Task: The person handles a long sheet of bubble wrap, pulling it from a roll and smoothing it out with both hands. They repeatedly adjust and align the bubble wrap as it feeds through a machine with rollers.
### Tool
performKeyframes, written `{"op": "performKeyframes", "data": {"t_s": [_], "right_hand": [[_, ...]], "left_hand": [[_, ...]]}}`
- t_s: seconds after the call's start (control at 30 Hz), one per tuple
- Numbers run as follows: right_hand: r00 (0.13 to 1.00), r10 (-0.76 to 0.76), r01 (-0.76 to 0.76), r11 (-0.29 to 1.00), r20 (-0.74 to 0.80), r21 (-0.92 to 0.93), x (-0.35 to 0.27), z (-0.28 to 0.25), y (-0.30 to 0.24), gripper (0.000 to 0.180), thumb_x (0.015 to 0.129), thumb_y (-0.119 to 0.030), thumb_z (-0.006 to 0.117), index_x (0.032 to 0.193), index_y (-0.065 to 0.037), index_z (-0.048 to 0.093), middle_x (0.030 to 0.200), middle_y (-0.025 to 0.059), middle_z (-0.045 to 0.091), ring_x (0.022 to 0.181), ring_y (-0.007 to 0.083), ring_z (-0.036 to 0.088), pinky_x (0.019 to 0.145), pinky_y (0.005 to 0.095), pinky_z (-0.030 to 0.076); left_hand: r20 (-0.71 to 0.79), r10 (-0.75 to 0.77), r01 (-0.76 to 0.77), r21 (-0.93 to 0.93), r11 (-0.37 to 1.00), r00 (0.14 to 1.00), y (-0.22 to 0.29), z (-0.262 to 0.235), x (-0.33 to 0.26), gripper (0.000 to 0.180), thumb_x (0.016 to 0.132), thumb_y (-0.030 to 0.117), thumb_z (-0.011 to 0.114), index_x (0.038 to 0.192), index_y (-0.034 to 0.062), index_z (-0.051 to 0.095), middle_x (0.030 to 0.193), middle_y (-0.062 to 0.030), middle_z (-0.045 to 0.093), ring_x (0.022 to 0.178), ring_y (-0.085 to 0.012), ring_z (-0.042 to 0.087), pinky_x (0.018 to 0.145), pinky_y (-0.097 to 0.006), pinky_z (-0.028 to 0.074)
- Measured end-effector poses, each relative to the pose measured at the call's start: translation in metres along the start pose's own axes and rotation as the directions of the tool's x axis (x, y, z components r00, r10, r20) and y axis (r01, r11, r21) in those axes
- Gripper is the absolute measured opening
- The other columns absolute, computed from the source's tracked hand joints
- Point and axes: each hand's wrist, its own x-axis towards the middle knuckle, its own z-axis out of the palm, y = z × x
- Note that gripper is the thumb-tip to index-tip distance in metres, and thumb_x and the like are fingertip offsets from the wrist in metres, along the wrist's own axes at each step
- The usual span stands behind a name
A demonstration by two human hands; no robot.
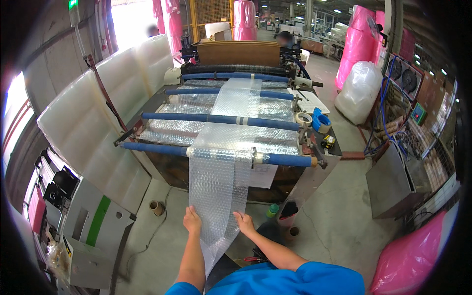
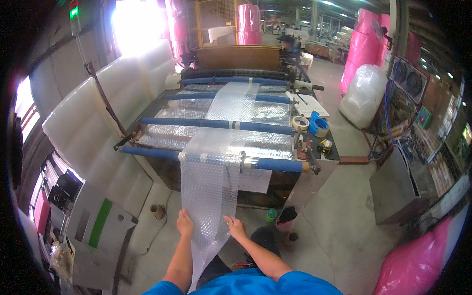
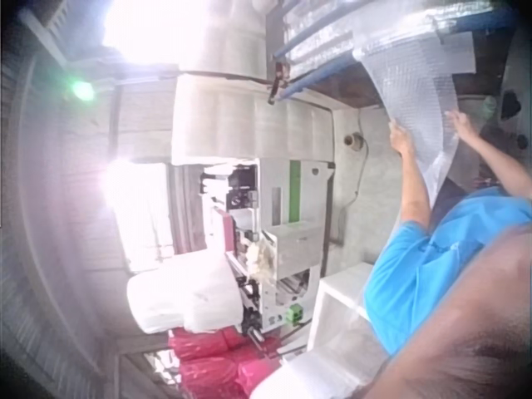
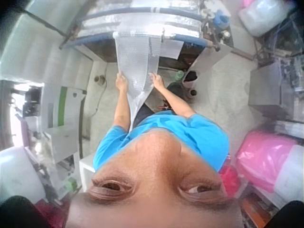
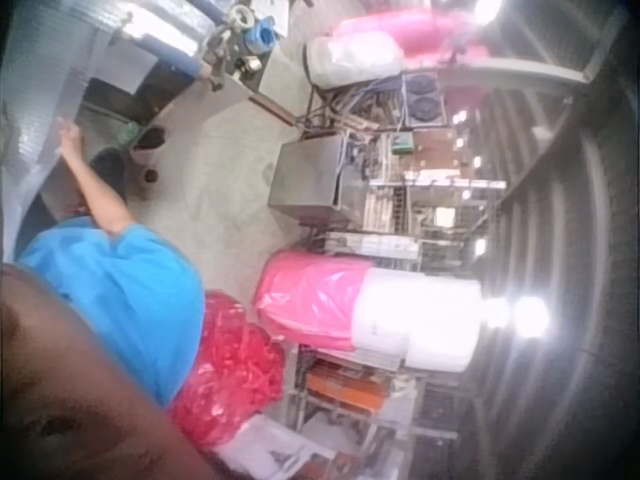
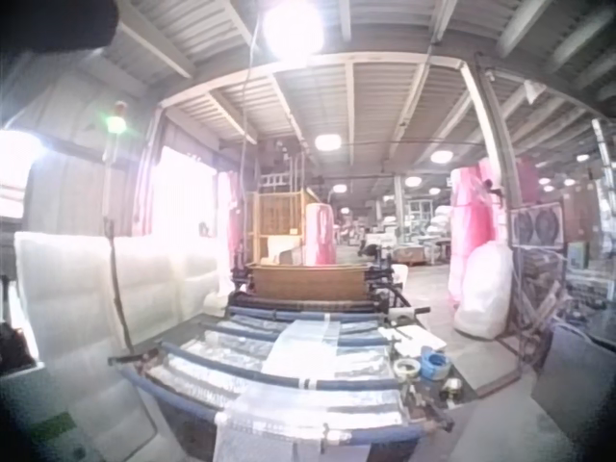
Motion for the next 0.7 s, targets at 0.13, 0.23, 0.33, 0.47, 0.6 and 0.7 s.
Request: {"op": "performKeyframes", "data": {"t_s": [0.13, 0.23, 0.33, 0.47, 0.6, 0.7], "right_hand": [[0.999, 0.036, -0.037, 0.997, 0.012, 0.065, -0.009, 0.003, 0.011, 0.039, 0.082, -0.038, 0.05, 0.072, -0.001, 0.057, 0.053, 0.005, 0.05, 0.046, 0.0146, 0.049, 0.047, 0.029, 0.039], [0.997, 0.072, -0.072, 0.995, 0.003, 0.075, -0.001, 0.007, 0.019, 0.039, 0.082, -0.038, 0.051, 0.072, -0.001, 0.057, 0.053, 0.0038, 0.05, 0.046, 0.0135, 0.049, 0.046, 0.028, 0.039], [0.998, 0.052, -0.048, 0.995, -0.043, 0.089, 0.032, -0.001, 0.003, 0.04, 0.081, -0.039, 0.051, 0.072, 0.0, 0.057, 0.054, 0.0044, 0.051, 0.047, 0.014, 0.049, 0.048, 0.028, 0.04], [0.989, -0.07, 0.07, 0.998, -0.127, -0.002, 0.066, -0.019, -0.044, 0.045, 0.08, -0.041, 0.051, 0.069, 0.002, 0.055, 0.055, 0.0095, 0.053, 0.049, 0.0179, 0.05, 0.051, 0.0313, 0.041], [0.98, -0.072, 0.061, 0.996, -0.187, -0.064, 0.097, -0.029, -0.067, 0.046, 0.08, -0.042, 0.051, 0.068, 0.003, 0.055, 0.054, 0.0097, 0.053, 0.051, 0.0178, 0.052, 0.051, 0.0312, 0.041], [0.96, -0.068, 0.082, 0.996, -0.271, 0.04, 0.113, -0.031, -0.086, 0.047, 0.08, -0.041, 0.051, 0.063, 0.002, 0.053, 0.051, 0.0077, 0.051, 0.049, 0.0158, 0.051, 0.049, 0.03, 0.04]], "left_hand": [[0.083, -0.038, 0.037, 0.013, 0.999, 0.996, -0.009, 0.002, -0.008, 0.037, 0.088, 0.036, 0.029, 0.087, 0.0053, 0.049, 0.076, -0.0239, 0.056, 0.074, -0.0427, 0.052, 0.065, -0.049, 0.039], [0.095, -0.054, 0.06, -0.054, 0.997, 0.994, 0.0, 0.0, 0.002, 0.04, 0.088, 0.038, 0.027, 0.093, 0.0053, 0.05, 0.084, -0.0237, 0.056, 0.081, -0.0428, 0.051, 0.07, -0.049, 0.039], [0.143, 0.015, 0.004, -0.136, 0.991, 0.99, 0.028, -0.008, 0.031, 0.044, 0.088, 0.041, 0.027, 0.097, 0.005, 0.05, 0.091, -0.0241, 0.055, 0.087, -0.0422, 0.05, 0.073, -0.048, 0.039], [0.207, 0.017, 0.021, -0.18, 0.983, 0.978, 0.057, -0.019, 0.069, 0.047, 0.087, 0.043, 0.028, 0.099, 0.0039, 0.051, 0.098, -0.0235, 0.053, 0.095, -0.0392, 0.049, 0.078, -0.045, 0.038], [0.171, 0.02, 0.011, -0.176, 0.984, 0.985, 0.104, -0.043, 0.092, 0.046, 0.086, 0.044, 0.03, 0.097, 0.0039, 0.051, 0.097, -0.022, 0.054, 0.093, -0.0384, 0.05, 0.077, -0.044, 0.039], [0.138, -0.017, 0.046, -0.211, 0.976, 0.99, 0.123, -0.057, 0.092, 0.048, 0.081, 0.049, 0.039, 0.095, 0.0048, 0.051, 0.094, -0.0192, 0.057, 0.091, -0.0357, 0.052, 0.075, -0.043, 0.04]]}}
